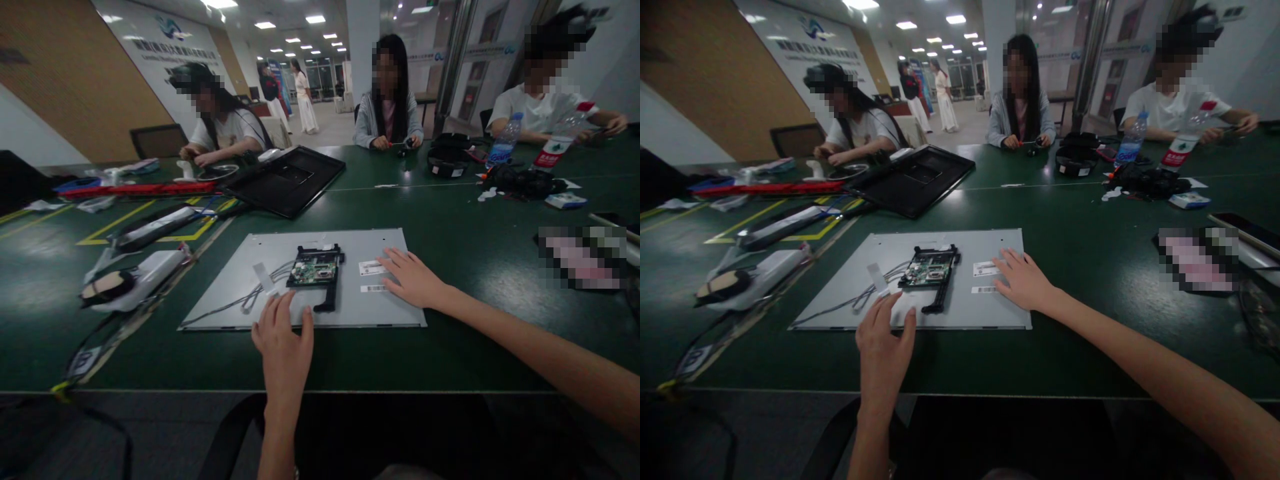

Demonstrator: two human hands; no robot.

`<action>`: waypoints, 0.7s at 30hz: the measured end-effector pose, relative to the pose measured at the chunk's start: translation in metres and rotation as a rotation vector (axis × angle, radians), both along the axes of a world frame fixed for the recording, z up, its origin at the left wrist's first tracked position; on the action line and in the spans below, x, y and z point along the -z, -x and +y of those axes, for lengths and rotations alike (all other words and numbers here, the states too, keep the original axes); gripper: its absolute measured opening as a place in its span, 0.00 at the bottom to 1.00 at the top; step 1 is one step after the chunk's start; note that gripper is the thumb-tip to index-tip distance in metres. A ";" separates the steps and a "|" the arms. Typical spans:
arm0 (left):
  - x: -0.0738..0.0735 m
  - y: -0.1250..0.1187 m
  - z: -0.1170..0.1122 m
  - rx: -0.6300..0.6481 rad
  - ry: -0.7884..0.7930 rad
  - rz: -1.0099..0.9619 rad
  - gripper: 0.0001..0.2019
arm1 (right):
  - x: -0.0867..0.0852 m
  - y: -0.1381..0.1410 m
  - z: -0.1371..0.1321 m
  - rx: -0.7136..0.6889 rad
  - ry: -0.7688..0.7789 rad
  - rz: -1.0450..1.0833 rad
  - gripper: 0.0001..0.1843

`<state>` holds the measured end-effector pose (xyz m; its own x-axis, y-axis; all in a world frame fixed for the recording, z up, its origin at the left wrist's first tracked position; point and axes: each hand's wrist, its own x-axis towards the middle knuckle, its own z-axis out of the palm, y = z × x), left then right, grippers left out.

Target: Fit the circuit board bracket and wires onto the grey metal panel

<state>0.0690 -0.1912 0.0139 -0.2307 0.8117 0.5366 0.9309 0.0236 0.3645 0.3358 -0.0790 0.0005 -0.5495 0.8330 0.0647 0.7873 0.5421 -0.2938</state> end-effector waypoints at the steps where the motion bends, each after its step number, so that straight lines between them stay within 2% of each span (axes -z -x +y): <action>1: 0.000 0.000 0.000 0.005 -0.001 0.001 0.16 | -0.001 0.005 0.001 -0.001 0.000 -0.001 0.36; 13: 0.003 0.004 0.000 0.050 0.001 -0.029 0.16 | -0.004 0.053 0.013 -0.006 0.074 0.055 0.38; 17: 0.000 0.010 0.004 0.137 0.058 -0.041 0.17 | -0.005 0.062 0.015 0.006 0.077 0.060 0.37; 21: -0.013 0.029 0.023 0.272 0.079 0.033 0.18 | -0.005 0.069 0.017 0.005 0.061 0.059 0.38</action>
<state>0.0400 -0.1681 0.0266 0.0182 0.8810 0.4728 0.9183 -0.2018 0.3407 0.2663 -0.0620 0.0059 -0.5417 0.8393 0.0464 0.7704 0.5178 -0.3719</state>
